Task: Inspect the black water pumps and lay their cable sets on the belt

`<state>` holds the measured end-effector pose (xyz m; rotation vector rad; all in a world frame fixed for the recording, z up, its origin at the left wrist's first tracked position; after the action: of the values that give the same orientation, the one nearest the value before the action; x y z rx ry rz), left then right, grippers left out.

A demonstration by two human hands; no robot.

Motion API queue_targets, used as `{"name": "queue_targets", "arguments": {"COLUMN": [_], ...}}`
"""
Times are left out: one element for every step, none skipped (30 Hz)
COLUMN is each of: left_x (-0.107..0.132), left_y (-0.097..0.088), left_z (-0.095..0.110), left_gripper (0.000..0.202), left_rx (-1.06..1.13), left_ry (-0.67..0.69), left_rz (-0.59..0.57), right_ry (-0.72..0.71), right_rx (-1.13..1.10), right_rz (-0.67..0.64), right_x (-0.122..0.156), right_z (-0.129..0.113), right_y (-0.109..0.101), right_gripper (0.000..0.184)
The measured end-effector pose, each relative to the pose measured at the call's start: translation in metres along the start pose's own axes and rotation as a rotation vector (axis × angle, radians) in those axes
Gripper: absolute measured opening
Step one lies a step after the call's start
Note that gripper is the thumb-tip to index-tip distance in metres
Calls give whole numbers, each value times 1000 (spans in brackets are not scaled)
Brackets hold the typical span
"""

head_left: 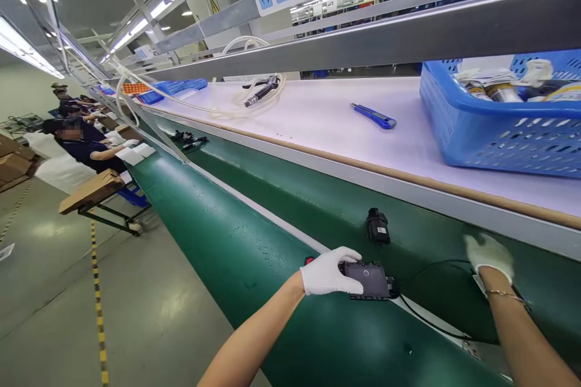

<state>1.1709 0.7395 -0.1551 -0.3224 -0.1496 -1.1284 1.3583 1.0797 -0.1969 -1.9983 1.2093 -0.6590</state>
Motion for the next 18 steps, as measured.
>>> {"name": "queue_targets", "arguments": {"left_x": [-2,-3,-3,-3,-3,-2,0,1,3,5,7,9,10,12,13,14,15,16], "left_y": [3,5,8,11,15,18,21,24,28,31,35,40,44,49,53,57,60,63], "left_z": [0,1,1,2,4,6,9,12,15,19,23,27,30,34,36,38,39,40], "left_gripper": [74,76,77,77,73,68,62,55,47,40,34,32,35,41,46,49,53,56], "left_rx": [-18,-25,-17,0,19,29,24,5,-27,-68,-112,-151,-181,-198,-195,-166,-117,-60], "left_ry": [4,3,-3,-5,-1,10,22,33,39,41,49,66,90,120,148,170,183,190], "left_rz": [-28,-57,-85,-106,-120,-123,-113,-91,-58,-16,31,86,144,204,259,305,339,357], "right_ry": [-17,-57,-119,-184,-243,-279,-281,-264,-232,-200,-186,-188,-199,-205,-197,-171,-129,-87], "right_rx": [-26,-65,-115,-166,-214,-242,-252,-260,-256,-253,-259,-275,-302,-339,-379,-418,-450,-476], "right_rz": [-56,-134,-248,-375,-532,-731,-818,-834,-804,-723,-636,-561,-503,-466,-447,-444,-452,-464], "right_x": [9,23,42,63,87,112,132,149,160,168,172,174,175,175,175,176,177,178], "right_z": [-9,-20,-32,-45,-58,-69,-80,-88,-94,-98,-100,-100,-100,-99,-97,-96,-94,-93], "right_y": [7,13,19,25,29,33,33,33,31,28,25,21,18,14,10,7,4,1], "right_gripper": [55,56,53,48,53,67,72,69,62,51,44,44,48,56,64,70,73,75]}}
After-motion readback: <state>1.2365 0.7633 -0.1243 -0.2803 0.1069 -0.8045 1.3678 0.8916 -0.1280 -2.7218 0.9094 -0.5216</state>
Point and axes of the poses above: each hand's wrist, its own x-axis away from the middle knuckle, its own y-axis out of the palm, z = x × y, the point moved 2 cm from there along -x, towards the middle knuckle, and after that the axes turned 8 degrees about z, right-handed, at the moved point
